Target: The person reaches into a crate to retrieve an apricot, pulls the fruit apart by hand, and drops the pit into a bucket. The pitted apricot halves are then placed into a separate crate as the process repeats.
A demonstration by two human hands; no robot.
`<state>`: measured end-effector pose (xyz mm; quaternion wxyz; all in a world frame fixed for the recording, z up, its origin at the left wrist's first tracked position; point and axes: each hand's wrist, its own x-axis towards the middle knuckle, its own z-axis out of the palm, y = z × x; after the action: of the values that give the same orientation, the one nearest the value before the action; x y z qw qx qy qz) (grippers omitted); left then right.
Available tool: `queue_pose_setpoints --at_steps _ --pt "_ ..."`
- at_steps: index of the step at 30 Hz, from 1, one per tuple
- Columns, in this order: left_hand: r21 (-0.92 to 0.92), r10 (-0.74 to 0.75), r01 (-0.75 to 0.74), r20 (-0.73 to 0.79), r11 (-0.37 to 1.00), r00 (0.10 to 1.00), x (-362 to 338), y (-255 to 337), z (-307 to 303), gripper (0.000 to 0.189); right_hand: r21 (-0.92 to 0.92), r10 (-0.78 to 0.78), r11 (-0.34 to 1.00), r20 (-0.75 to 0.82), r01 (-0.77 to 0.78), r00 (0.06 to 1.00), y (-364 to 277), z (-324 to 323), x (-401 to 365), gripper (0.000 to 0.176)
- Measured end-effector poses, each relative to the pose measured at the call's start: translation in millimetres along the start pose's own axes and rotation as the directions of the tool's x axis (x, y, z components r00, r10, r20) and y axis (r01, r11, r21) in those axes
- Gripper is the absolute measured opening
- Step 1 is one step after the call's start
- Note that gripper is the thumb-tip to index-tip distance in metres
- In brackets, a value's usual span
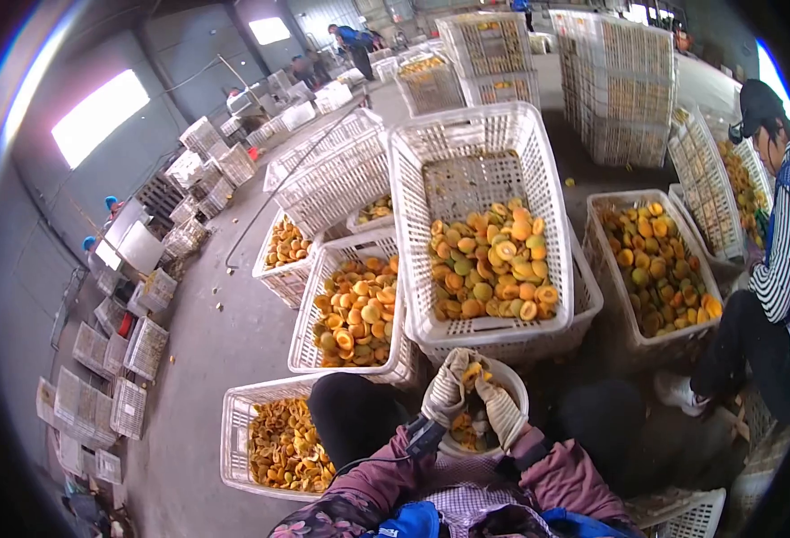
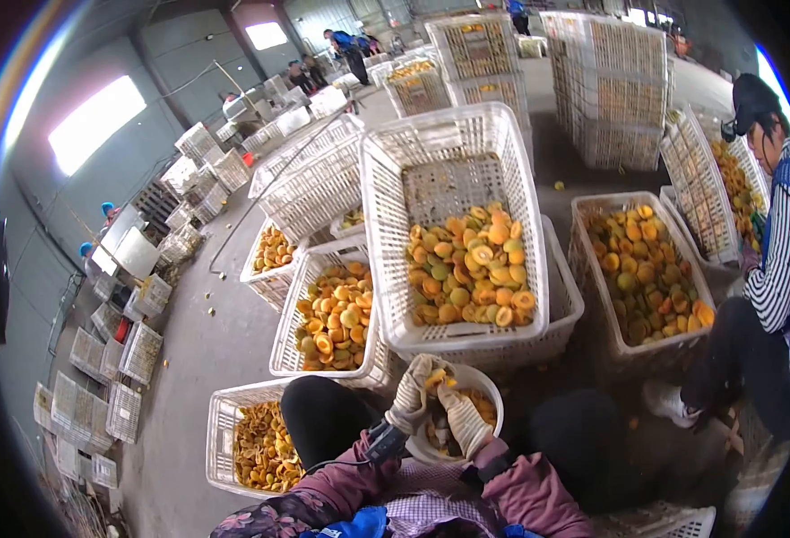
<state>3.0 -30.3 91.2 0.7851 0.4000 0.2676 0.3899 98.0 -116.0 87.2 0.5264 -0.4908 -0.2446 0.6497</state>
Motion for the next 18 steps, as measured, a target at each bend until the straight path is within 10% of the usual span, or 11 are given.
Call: queue_pose_setpoints --at_steps 3,6,8,11,12,15,17,18 --pt "0.002 -0.017 0.017 -0.009 1.0 1.0 -4.4 -4.8 -3.3 0.028 -0.564 -0.423 0.76 -0.054 0.322 0.904 45.6 -4.8 21.1 0.031" --pt "0.05 0.001 -0.002 0.032 0.999 1.0 -9.5 -0.9 -2.8 0.027 -0.233 -0.446 0.866 0.035 0.442 0.894 85.4 -15.0 41.0 0.027" --pt "0.116 0.027 -0.035 0.071 0.993 0.997 -12.1 6.7 -1.8 0.027 0.243 0.142 0.956 0.114 -0.166 0.983 8.9 9.2 -8.9 0.031" --pt "0.074 -0.032 0.021 0.148 0.997 0.988 -16.2 15.8 4.2 0.03 -0.073 0.125 0.99 0.001 -0.124 0.992 8.5 10.6 -12.8 0.031" --pt "0.068 -0.02 0.01 0.15 0.998 0.988 -15.5 17.1 3.8 0.03 -0.418 -0.544 0.766 -0.017 0.489 0.839 45.6 11.7 7.9 0.027" --pt "0.318 0.024 -0.152 0.372 0.936 0.928 -13.0 26.0 -9.8 0.026 -0.512 -0.763 0.559 -0.008 0.653 0.647 91.7 5.2 37.6 0.024" --pt "0.387 0.03 -0.299 0.568 0.872 0.822 -3.1 31.3 -18.5 0.024 0.032 0.011 0.999 0.12 -0.015 0.993 21.8 24.2 -14.6 0.028" --pt "0.284 -0.012 -0.216 0.629 0.934 0.777 1.2 29.7 -20.2 0.024 0.027 0.019 0.999 0.119 -0.022 0.993 11.8 28.0 -23.4 0.028"
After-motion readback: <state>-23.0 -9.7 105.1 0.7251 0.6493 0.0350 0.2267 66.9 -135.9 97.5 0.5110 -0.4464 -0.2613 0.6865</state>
